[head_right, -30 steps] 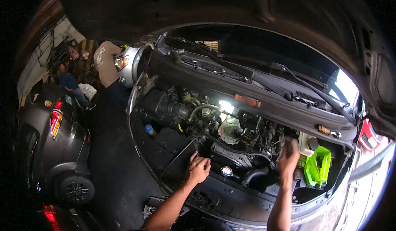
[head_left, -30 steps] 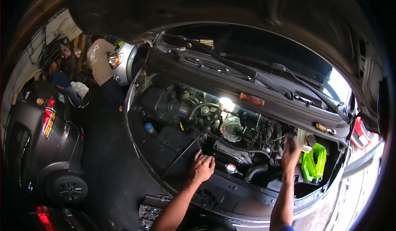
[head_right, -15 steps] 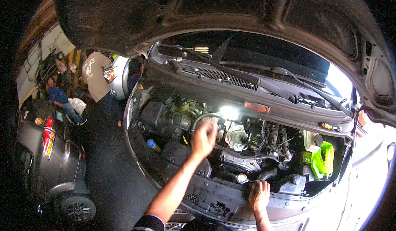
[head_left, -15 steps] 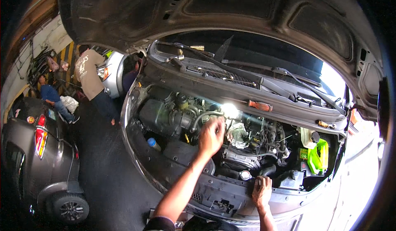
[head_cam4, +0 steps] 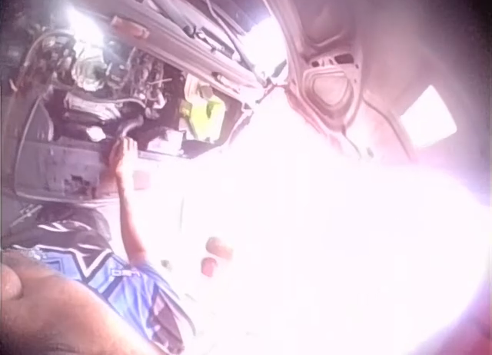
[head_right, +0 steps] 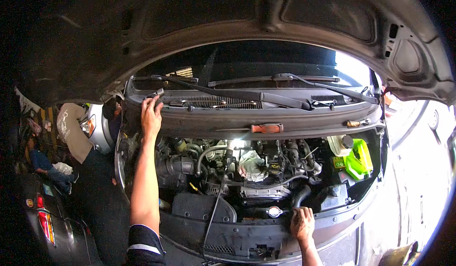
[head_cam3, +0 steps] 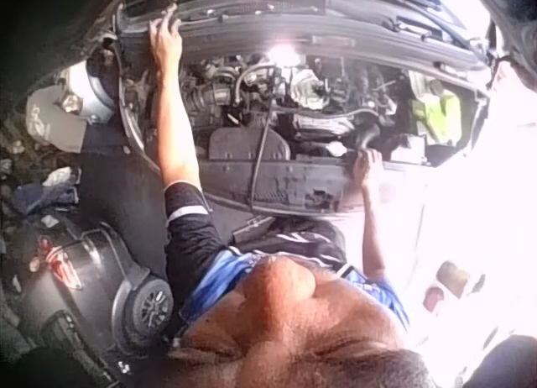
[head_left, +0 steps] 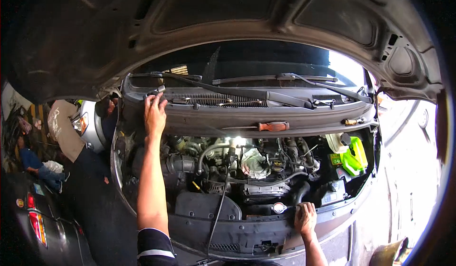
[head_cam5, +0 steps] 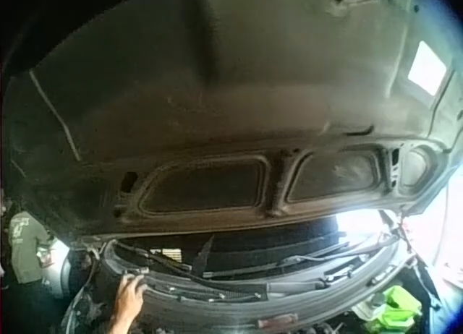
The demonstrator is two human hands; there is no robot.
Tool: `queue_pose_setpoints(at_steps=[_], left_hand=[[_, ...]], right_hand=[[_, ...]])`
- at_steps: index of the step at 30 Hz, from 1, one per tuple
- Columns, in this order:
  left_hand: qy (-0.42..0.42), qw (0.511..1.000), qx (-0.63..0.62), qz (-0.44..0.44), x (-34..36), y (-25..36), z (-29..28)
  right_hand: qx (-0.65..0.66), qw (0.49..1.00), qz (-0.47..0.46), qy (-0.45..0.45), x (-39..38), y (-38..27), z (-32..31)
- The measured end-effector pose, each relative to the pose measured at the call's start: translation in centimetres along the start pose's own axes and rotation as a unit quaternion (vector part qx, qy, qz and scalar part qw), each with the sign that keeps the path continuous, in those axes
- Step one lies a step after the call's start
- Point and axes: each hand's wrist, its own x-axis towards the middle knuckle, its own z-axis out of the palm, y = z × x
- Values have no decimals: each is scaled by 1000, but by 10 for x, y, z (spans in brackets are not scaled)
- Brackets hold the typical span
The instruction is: The mechanic is removing and inspecting fuel injectors from a car engine.
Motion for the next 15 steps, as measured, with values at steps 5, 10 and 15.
queue_pose_setpoints(at_steps=[5, 10, 15], left_hand=[[34, 995, -63, -73, 50, -35, -31], [-52, 972, -200, -113, 79, -60, -38], [-52, 988, -125, -71, 67, -59, -31]], right_hand=[[-6, 1000, 11, 2, 1, -2, 1], [-20, 999, 28, -9, 2, -3, 2], [-17, 999, 19, -23, 0, 0, 3]])
